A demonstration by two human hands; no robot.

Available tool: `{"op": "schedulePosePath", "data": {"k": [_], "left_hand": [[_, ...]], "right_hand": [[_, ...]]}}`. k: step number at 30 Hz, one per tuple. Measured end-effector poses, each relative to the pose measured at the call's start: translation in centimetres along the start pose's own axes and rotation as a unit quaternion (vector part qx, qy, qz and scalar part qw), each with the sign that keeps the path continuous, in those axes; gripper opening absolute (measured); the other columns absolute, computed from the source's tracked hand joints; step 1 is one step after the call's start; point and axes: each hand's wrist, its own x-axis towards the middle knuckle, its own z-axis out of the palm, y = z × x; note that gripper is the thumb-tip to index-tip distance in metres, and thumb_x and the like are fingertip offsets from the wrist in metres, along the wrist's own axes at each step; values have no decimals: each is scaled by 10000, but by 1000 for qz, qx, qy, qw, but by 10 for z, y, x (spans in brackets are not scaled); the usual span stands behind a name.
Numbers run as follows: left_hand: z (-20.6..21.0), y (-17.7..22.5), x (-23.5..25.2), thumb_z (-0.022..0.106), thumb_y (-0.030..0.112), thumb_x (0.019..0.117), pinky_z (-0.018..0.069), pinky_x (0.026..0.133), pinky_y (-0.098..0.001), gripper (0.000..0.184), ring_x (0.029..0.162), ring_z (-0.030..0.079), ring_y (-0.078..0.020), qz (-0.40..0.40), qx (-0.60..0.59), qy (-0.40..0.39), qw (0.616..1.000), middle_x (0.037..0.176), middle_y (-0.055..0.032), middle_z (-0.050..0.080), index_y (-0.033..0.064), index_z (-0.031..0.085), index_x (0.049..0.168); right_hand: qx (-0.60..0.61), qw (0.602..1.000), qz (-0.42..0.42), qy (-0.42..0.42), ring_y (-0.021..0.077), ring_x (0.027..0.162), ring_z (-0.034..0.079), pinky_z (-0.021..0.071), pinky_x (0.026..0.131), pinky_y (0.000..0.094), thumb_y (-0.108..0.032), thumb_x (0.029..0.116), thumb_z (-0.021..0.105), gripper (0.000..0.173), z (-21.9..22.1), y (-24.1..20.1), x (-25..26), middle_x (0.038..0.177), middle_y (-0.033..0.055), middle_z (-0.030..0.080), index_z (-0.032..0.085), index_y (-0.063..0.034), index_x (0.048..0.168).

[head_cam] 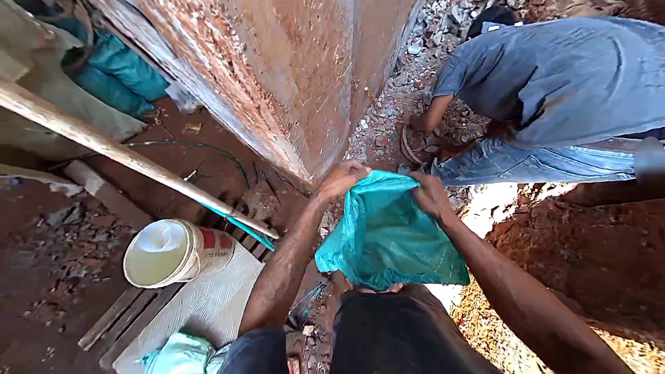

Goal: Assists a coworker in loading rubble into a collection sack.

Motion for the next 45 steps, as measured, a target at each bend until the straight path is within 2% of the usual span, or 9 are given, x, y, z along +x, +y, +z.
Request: {"op": "schedulePosePath", "data": {"k": [3,9,14,18,25,31,35,40,45], "left_hand": [[-11,-39,-84,691,428,955,526,1006,-515,615,1237,617,-268,-20,4,217,976,1398,-137,600,119,515,1457],[120,-119,-209,882,388,750,438,1109,-568,1087,1403,444,-424,-225,-149,326,906,1545,-308,392,-25,299,1571],[151,-166,-143,642,76,982,549,930,-499,532,1123,631,-312,-261,-496,359,746,1314,-250,591,-20,430,1460],[111,-171,-91,424,132,1066,587,797,-406,232,916,681,-200,-145,-669,337,646,1030,-116,677,33,539,1240],[32,-154,-128,798,333,798,629,757,-323,259,833,746,-132,17,-650,-60,758,917,-53,773,144,772,972],[57,-111,-71,254,478,1097,632,823,-403,584,925,746,-179,223,-766,220,561,960,-64,762,102,697,1033],[64,-104,-56,252,445,1099,634,801,-410,587,893,753,-205,161,-779,149,587,931,-103,762,71,696,1012],[64,-90,-53,299,381,1099,634,798,-412,496,909,751,-215,123,-773,77,618,953,-121,757,71,682,1038],[79,-68,-47,266,379,1111,636,806,-408,518,906,753,-215,110,-749,65,650,951,-119,758,71,677,1042]], "right_hand": [[95,990,76,66,390,967,679,504,830,664,-132,976,503,276,1,-23,22,994,217,714,747,-21,1044],[244,945,182,117,209,776,626,507,688,481,-81,963,550,187,4,-60,22,871,120,680,730,-49,1002],[327,919,195,101,130,698,631,547,644,363,-17,953,538,156,7,-72,-6,790,55,656,692,-41,962],[317,931,162,79,98,724,643,568,680,329,-47,972,491,194,-1,-31,-15,800,25,661,680,-20,1004],[195,907,319,192,228,885,632,531,826,490,-169,1026,527,278,-61,125,-60,996,180,668,666,51,1123],[315,880,297,197,128,802,666,573,759,360,-20,954,597,191,4,179,-115,939,108,721,703,36,1103],[230,890,340,200,180,815,654,556,779,406,-15,935,657,171,-12,202,-133,941,147,706,705,39,1091],[-141,958,248,13,541,1346,472,356,1101,718,-191,776,860,918,-42,155,-147,1464,321,501,409,-59,1564],[-171,983,56,39,460,1296,566,409,1112,631,-194,869,756,668,29,111,-121,1403,254,596,532,-63,1485]]}}
